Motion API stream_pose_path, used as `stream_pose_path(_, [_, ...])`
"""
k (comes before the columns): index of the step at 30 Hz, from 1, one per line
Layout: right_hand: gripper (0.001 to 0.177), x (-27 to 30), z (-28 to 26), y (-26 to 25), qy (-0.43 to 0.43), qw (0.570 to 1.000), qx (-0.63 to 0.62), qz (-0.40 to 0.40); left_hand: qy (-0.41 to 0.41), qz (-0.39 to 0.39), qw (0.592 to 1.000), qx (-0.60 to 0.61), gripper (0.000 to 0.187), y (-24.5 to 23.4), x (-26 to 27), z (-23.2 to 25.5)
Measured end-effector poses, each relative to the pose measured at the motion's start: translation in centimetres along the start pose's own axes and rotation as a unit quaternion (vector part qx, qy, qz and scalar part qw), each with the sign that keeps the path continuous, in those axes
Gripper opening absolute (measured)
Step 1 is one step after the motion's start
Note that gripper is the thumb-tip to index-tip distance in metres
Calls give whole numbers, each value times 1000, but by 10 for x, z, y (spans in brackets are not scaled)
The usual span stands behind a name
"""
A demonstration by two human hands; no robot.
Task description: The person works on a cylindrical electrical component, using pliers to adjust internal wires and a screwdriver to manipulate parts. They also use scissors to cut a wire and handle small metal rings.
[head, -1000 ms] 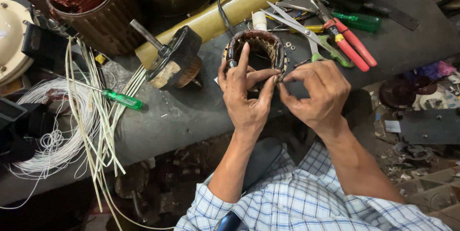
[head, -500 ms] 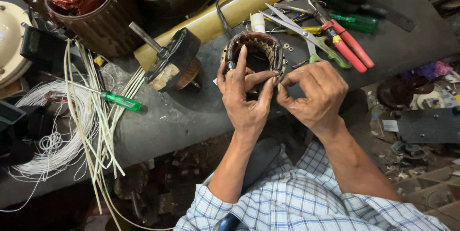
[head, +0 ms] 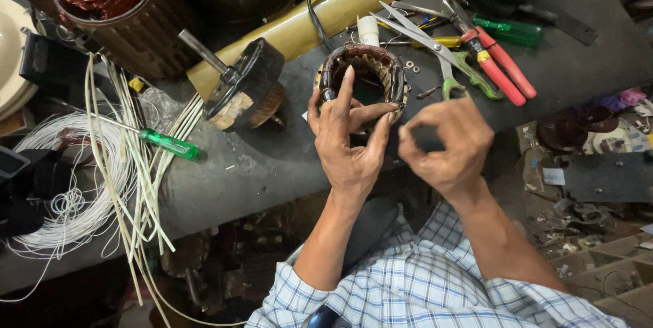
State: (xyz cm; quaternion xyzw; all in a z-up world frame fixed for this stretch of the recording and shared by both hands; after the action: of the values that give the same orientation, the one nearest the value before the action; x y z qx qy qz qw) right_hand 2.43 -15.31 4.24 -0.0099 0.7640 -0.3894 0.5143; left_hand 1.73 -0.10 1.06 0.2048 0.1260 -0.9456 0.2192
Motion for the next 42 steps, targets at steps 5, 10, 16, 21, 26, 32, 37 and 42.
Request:
stream_pose_path(5, [16, -2, 9, -4, 114, 989, -97, -12, -4, -12, 1000, 1, 73, -2, 0, 2])
stream_pose_path(10, [18, -8, 9, -1, 126, 981, -144, -19, 4, -17, 1000, -4, 73, -5, -1, 3])
stream_pose_path(16, [12, -15, 13, 2, 82, 993, -82, -26, 1, -26, 1000, -8, 72, -7, -2, 4])
stream_pose_path(21, [13, -13, 13, -3, 115, 989, -95, -22, 1, -26, 1000, -7, 73, -8, -2, 5])
stream_pose_path(26, [29, -6, 1, -6, 40, 997, -64, -24, 5, -30, 1000, 4, 73, -7, -2, 3])
stream_pose_path(32, [27, 2, 3, -2, 25, 999, -39, -17, 2, -44, 999, 17, 75, -7, 1, 4])
stream_pose_path(37, [18, -5, 34, -21, 62, 993, 78, -60, -13, -55, 998, 42, 74, -9, -2, 4])
stream_pose_path(42, [45, -20, 50, -32, 2, 968, 186, -166, -37, -56, 996, 65, 73, -9, -4, 4])
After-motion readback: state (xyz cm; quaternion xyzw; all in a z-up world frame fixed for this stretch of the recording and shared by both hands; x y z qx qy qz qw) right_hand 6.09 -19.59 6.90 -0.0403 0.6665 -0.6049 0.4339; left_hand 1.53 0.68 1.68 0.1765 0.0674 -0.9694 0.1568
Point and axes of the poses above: each hand's wrist, its own x-axis away from the middle knuckle, its own y-axis out of the palm, z = x × y, the point moved 2 cm from there along -x, towards the middle knuckle, and after that the axes turned 11 degrees about -y, right-handed, at the moved point
